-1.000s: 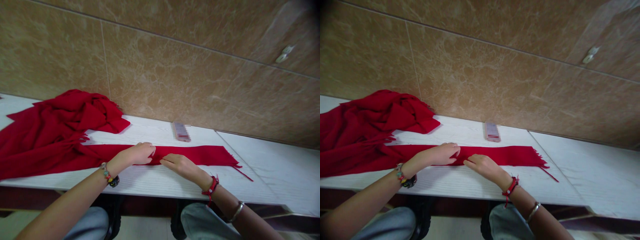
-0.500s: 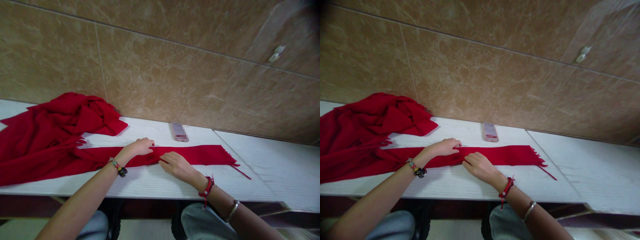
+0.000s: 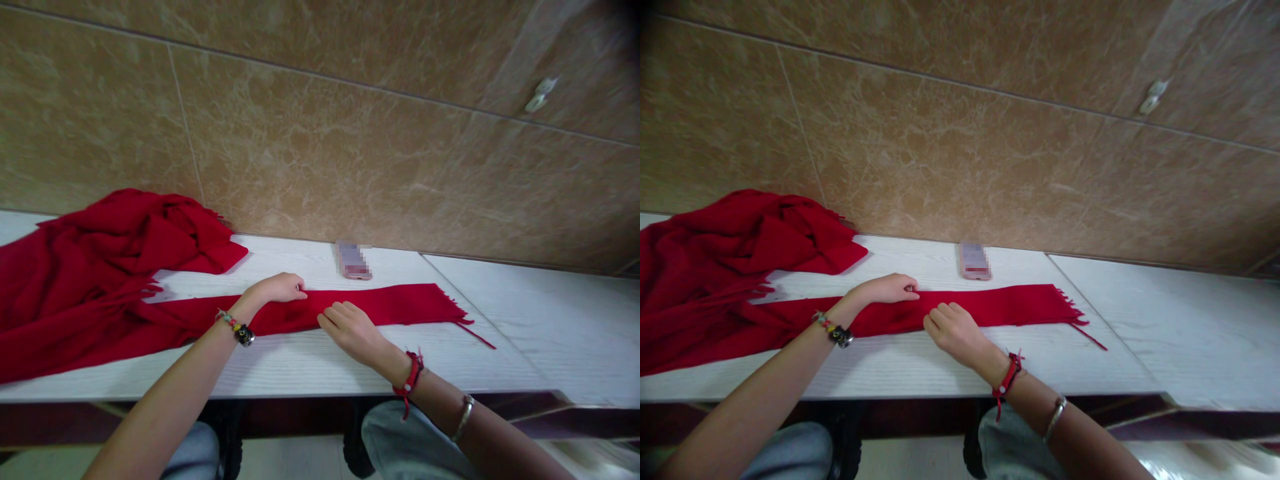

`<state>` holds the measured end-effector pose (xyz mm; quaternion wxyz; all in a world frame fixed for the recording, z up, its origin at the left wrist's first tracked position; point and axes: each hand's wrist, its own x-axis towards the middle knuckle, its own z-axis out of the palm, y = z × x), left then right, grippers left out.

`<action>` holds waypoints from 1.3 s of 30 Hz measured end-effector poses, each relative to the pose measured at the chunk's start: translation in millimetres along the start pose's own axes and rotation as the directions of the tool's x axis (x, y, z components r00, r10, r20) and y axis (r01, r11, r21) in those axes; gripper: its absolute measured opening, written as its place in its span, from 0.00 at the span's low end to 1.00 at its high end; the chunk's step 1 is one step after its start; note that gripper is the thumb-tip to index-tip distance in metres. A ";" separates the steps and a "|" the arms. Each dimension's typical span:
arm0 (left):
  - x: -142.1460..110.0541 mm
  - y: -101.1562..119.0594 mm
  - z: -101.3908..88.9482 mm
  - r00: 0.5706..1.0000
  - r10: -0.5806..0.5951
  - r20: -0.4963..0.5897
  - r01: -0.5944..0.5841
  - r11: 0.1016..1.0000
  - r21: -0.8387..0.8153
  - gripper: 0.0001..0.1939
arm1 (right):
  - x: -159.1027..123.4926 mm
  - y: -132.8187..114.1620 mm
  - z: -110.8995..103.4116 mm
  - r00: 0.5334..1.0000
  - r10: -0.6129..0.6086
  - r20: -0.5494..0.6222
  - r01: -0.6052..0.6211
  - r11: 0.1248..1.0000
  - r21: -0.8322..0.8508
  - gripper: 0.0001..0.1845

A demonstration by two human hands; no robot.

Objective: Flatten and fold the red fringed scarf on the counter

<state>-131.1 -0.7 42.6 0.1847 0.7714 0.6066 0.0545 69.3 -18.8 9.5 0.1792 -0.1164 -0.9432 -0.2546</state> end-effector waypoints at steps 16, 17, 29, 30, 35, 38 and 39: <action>22.6 11.6 3.1 1.000 -0.016 -0.004 0.015 0.981 -0.191 0.15 | -13.6 0.0 1.4 0.997 0.077 -0.023 -0.077 0.997 -0.004 0.09; 21.7 12.2 -1.0 1.000 -0.008 -0.004 0.008 0.979 -0.203 0.15 | -13.6 1.4 0.0 0.995 0.096 -0.038 -0.095 0.995 0.005 0.09; 53.2 108.0 -85.2 0.989 0.147 0.009 -0.118 0.822 -0.557 0.18 | -43.9 66.8 -60.2 0.739 0.601 -0.303 -0.571 0.798 0.190 0.10; 61.2 120.1 -87.1 0.987 0.163 0.013 -0.126 0.805 -0.579 0.18 | -51.9 74.6 -65.9 0.714 0.630 -0.306 -0.601 0.775 0.195 0.10; 104.5 171.6 -82.7 0.972 0.216 0.097 -0.086 0.704 -0.705 0.16 | -98.6 109.9 -82.7 0.678 0.680 -0.279 -0.692 0.719 0.068 0.08; 130.3 191.5 -70.6 0.959 0.232 0.161 -0.037 0.669 -0.743 0.16 | -125.8 124.6 -80.5 0.696 0.677 -0.238 -0.705 0.707 -0.052 0.09; 138.5 195.9 -65.1 0.954 0.241 0.180 -0.027 0.664 -0.747 0.16 | -133.9 128.2 -78.1 0.702 0.677 -0.221 -0.705 0.704 -0.085 0.10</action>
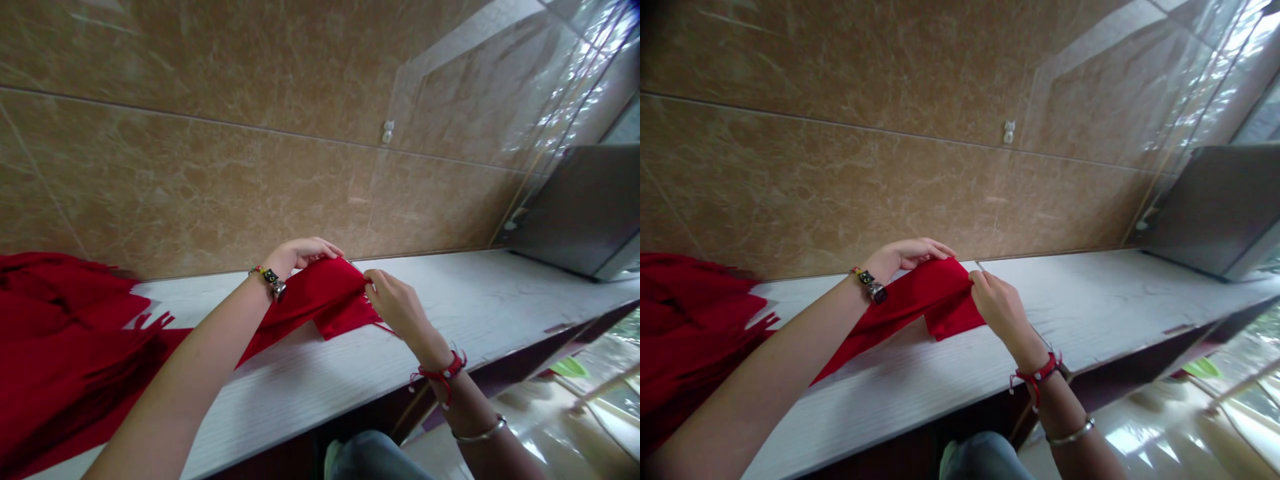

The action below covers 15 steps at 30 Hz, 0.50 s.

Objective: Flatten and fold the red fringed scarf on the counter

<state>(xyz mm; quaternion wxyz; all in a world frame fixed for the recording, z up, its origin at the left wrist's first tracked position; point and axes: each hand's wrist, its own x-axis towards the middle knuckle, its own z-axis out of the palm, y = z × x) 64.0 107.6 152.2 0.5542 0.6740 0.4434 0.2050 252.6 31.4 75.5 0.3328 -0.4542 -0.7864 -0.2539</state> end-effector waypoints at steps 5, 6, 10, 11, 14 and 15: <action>42.9 -21.1 18.0 0.998 -0.007 0.055 0.002 0.995 0.099 0.17 | -18.6 28.3 17.1 0.993 -0.032 0.112 0.039 0.997 -0.066 0.13; 49.6 -26.7 21.3 0.999 -0.007 0.051 0.000 0.991 0.134 0.17 | -21.8 31.7 20.8 0.990 -0.035 0.140 0.045 0.997 -0.067 0.13; 69.8 -48.2 32.4 0.999 -0.028 0.018 0.023 0.967 0.254 0.19 | -32.7 39.7 34.7 0.959 -0.041 0.280 0.058 0.997 -0.054 0.14; 73.7 -52.6 34.5 0.999 -0.031 0.010 0.027 0.956 0.291 0.20 | -34.9 40.8 37.7 0.948 -0.040 0.317 0.059 0.997 -0.049 0.14; 83.3 -61.9 39.6 1.000 -0.013 -0.004 0.013 0.915 0.404 0.20 | -40.2 43.7 44.2 0.917 -0.031 0.397 0.050 0.998 -0.037 0.14; 85.6 -63.6 41.5 1.000 0.004 -0.008 -0.001 0.896 0.443 0.20 | -41.5 44.5 45.4 0.911 -0.028 0.410 0.045 0.998 -0.032 0.14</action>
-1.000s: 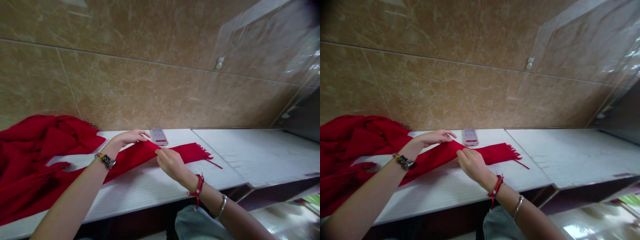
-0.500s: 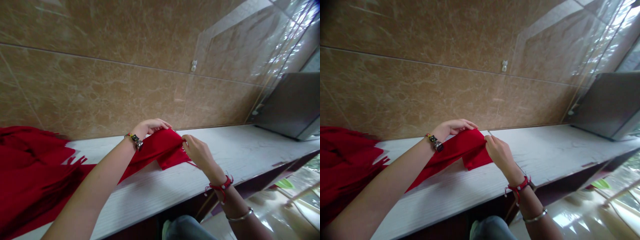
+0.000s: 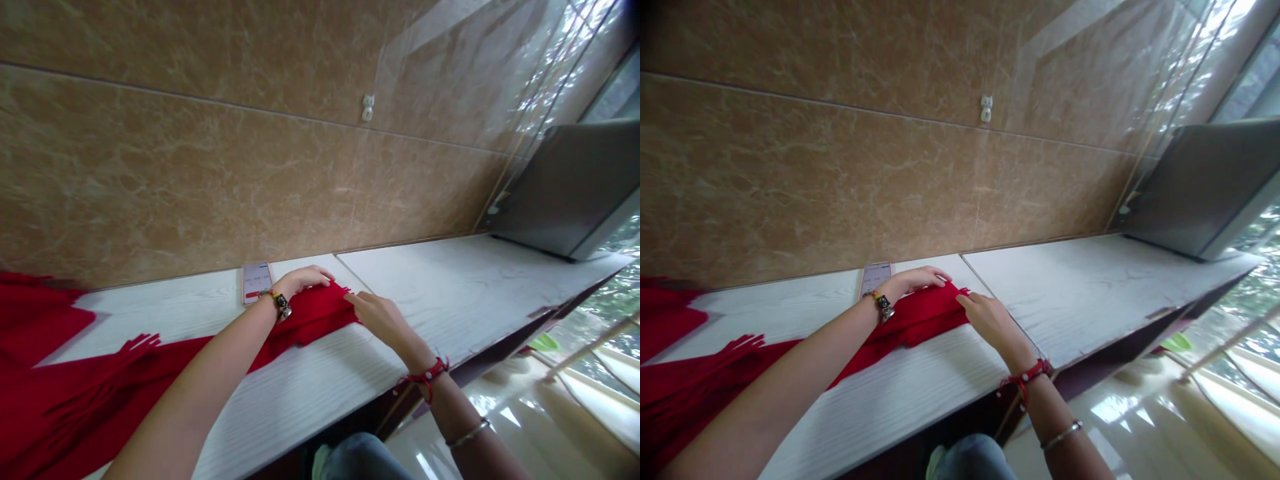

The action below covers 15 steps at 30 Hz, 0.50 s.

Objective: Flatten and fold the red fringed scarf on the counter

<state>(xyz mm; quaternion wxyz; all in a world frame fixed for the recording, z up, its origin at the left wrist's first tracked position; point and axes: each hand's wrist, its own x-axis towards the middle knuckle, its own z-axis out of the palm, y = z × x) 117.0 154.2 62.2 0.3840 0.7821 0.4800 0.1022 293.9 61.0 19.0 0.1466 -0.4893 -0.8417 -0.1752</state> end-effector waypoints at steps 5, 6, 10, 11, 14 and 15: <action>-3.8 3.8 14.6 0.983 0.136 -0.125 -0.105 0.968 0.228 0.19 | -2.1 1.9 2.0 1.000 -0.017 -0.014 0.018 0.999 0.046 0.14; -9.1 4.6 18.0 0.973 0.167 -0.158 -0.121 0.956 0.266 0.20 | -2.1 1.9 2.1 0.999 -0.024 -0.038 0.026 0.998 0.057 0.14; -47.5 1.1 29.8 0.924 0.277 -0.264 -0.151 0.898 0.414 0.20 | -1.9 2.0 4.3 0.989 -0.040 -0.142 0.053 0.994 0.091 0.14; -60.4 -1.7 32.3 0.906 0.316 -0.283 -0.150 0.863 0.482 0.20 | -1.9 2.2 5.3 0.987 -0.049 -0.156 0.064 0.993 0.096 0.14; -100.1 -15.0 41.8 0.874 0.391 -0.288 -0.135 0.765 0.630 0.25 | -1.6 3.0 7.9 0.980 -0.105 -0.169 0.126 0.985 0.120 0.15; -112.0 -20.7 45.7 0.878 0.388 -0.280 -0.123 0.748 0.652 0.27 | -1.4 3.1 8.0 0.977 -0.124 -0.174 0.148 0.981 0.129 0.15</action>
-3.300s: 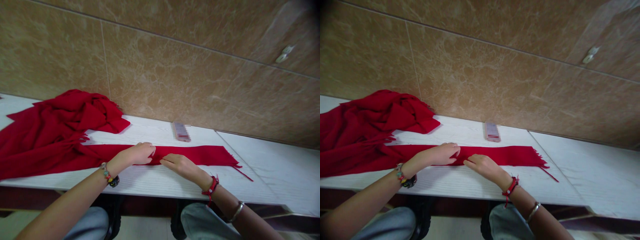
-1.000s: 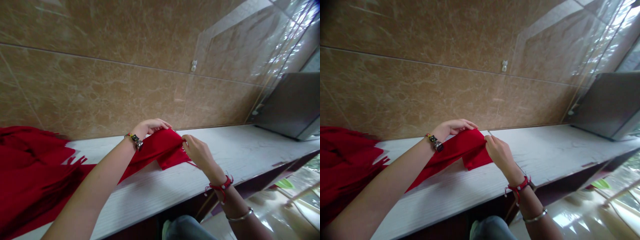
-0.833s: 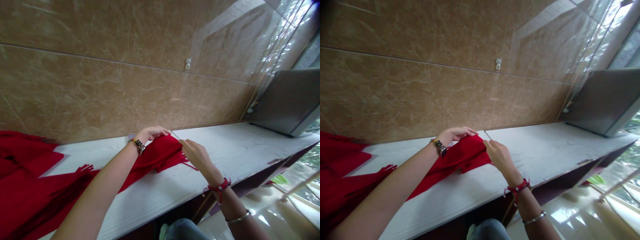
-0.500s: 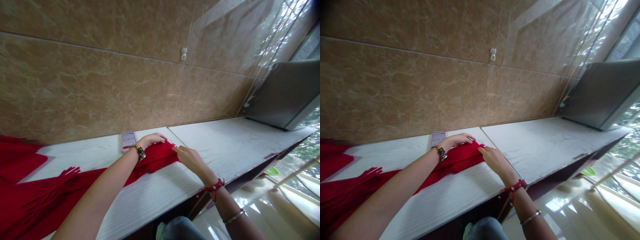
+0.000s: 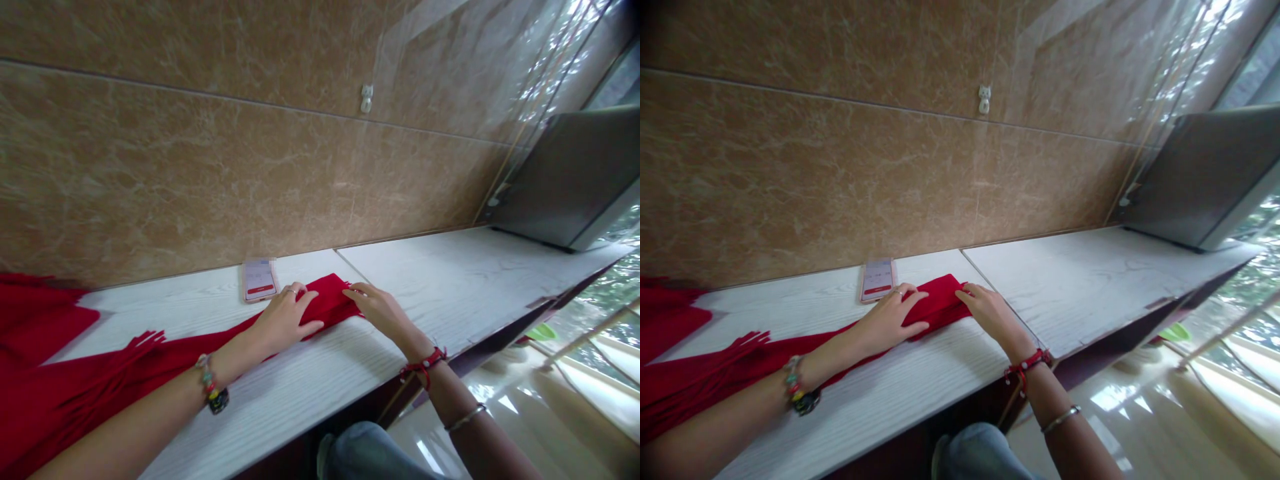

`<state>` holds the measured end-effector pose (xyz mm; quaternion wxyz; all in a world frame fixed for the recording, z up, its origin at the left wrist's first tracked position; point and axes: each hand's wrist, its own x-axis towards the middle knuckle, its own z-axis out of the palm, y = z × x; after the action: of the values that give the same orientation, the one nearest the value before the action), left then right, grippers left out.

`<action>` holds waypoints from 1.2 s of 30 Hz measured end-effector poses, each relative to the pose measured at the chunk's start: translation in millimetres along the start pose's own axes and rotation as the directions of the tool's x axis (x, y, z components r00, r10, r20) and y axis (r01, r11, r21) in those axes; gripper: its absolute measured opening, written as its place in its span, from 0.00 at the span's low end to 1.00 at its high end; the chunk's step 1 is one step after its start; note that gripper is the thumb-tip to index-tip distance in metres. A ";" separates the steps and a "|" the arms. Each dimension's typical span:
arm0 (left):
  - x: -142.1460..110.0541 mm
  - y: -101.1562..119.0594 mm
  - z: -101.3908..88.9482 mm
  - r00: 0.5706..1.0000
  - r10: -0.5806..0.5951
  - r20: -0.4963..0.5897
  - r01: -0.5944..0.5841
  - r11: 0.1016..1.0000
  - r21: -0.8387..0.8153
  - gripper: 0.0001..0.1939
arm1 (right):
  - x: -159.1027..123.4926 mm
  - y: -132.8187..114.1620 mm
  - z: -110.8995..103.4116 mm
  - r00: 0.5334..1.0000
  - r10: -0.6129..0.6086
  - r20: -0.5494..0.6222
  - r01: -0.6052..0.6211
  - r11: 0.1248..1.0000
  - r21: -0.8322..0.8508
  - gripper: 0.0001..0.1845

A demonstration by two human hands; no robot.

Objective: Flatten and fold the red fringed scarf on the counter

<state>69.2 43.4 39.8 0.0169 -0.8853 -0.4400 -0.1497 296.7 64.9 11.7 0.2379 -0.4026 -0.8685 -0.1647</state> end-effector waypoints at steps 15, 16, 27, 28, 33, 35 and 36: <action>-55.6 -19.1 0.5 0.997 0.041 0.060 -0.064 0.889 0.453 0.23 | -5.4 5.3 -2.2 0.999 0.019 0.030 -0.019 1.000 -0.014 0.17; -57.7 -17.7 4.1 0.995 0.048 0.088 -0.081 0.896 0.437 0.25 | -6.7 5.8 -1.0 0.997 0.025 0.075 -0.024 1.000 -0.004 0.18; -25.5 0.6 -0.7 0.999 0.031 -0.036 -0.027 0.993 0.111 0.19 | 36.2 -15.8 -16.9 0.994 0.076 -0.073 -0.067 0.990 0.122 0.18; -18.0 2.6 1.9 0.998 0.007 -0.056 -0.002 0.996 0.091 0.19 | 43.7 -20.1 -12.9 0.994 0.097 -0.048 -0.090 0.989 0.119 0.18; -3.8 1.7 28.5 0.986 -0.164 0.008 0.164 0.986 0.019 0.26 | 54.7 -26.8 22.2 0.960 0.150 0.238 -0.164 0.986 0.041 0.23; -8.4 -2.6 37.4 0.980 -0.188 0.067 0.188 0.982 0.007 0.29 | 47.9 -22.1 34.7 0.944 0.119 0.309 -0.126 0.992 0.004 0.23; -11.2 -4.9 40.4 0.977 -0.194 0.088 0.195 0.981 0.003 0.30 | 44.0 -19.1 39.3 0.941 0.103 0.322 -0.106 0.994 -0.009 0.23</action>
<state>69.1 44.3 -2.4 -0.0197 -0.8437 -0.5245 -0.1129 246.0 99.1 1.2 0.1032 -0.4685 -0.8737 -0.0803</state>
